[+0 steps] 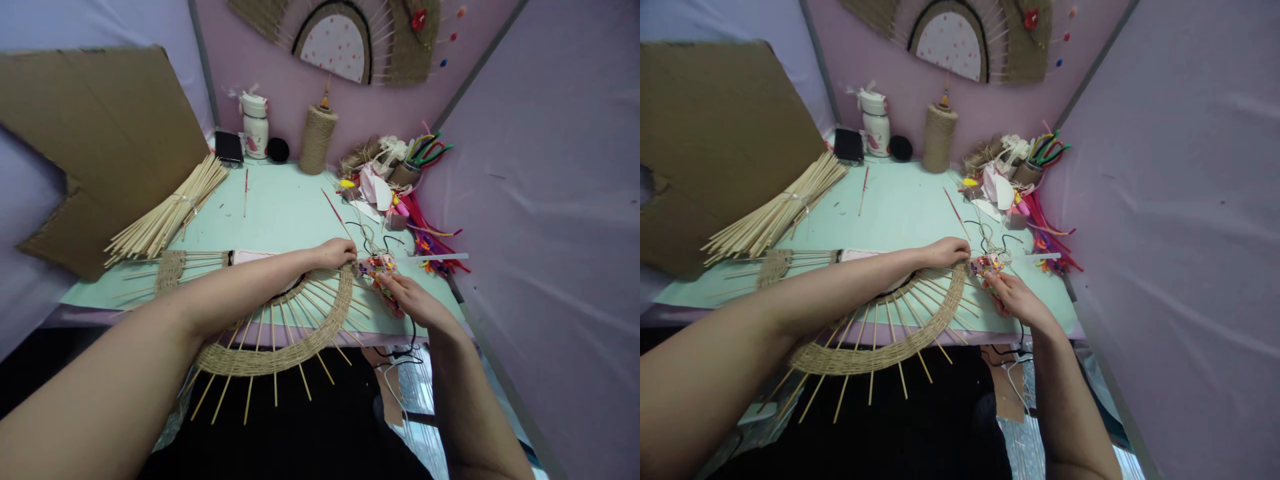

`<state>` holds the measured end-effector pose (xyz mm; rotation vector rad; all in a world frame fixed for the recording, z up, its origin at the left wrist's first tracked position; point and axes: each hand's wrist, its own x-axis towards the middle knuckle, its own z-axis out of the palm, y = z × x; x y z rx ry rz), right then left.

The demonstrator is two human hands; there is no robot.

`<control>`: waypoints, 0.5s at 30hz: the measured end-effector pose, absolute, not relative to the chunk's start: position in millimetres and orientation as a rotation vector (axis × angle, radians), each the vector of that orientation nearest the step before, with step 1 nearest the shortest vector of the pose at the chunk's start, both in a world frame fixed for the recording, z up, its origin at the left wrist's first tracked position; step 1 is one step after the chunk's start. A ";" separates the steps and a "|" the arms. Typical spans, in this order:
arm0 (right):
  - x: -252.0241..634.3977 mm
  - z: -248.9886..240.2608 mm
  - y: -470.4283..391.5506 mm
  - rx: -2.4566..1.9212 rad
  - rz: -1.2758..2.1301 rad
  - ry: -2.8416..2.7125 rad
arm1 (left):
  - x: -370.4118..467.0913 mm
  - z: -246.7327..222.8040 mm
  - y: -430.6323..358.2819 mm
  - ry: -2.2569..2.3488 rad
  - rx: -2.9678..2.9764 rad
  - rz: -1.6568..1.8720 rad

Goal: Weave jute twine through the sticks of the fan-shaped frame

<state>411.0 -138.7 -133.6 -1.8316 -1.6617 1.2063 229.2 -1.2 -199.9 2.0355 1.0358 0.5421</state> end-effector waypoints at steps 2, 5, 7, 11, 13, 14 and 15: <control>410.3 -132.6 -139.2 -1.830 1.216 -1.672 | 229.1 -201.4 -0.7 1.054 2.002 0.584; 409.5 -132.2 -140.1 -1.823 1.232 -1.690 | 228.7 -202.1 -0.1 1.053 1.988 0.599; 409.1 -132.2 -140.6 -1.823 1.239 -1.691 | 228.4 -202.5 0.5 1.043 1.994 0.576; 407.8 -131.0 -141.2 -1.821 1.219 -1.696 | 228.4 -204.5 2.0 1.027 2.009 0.543; 406.9 -129.9 -141.4 -1.822 1.218 -1.695 | 228.6 -205.8 2.4 1.038 2.003 0.568; 406.6 -129.4 -141.5 -1.823 1.221 -1.692 | 228.7 -206.3 2.4 1.041 1.999 0.575; 406.4 -129.1 -141.5 -1.824 1.221 -1.685 | 228.9 -206.6 2.5 1.040 1.996 0.575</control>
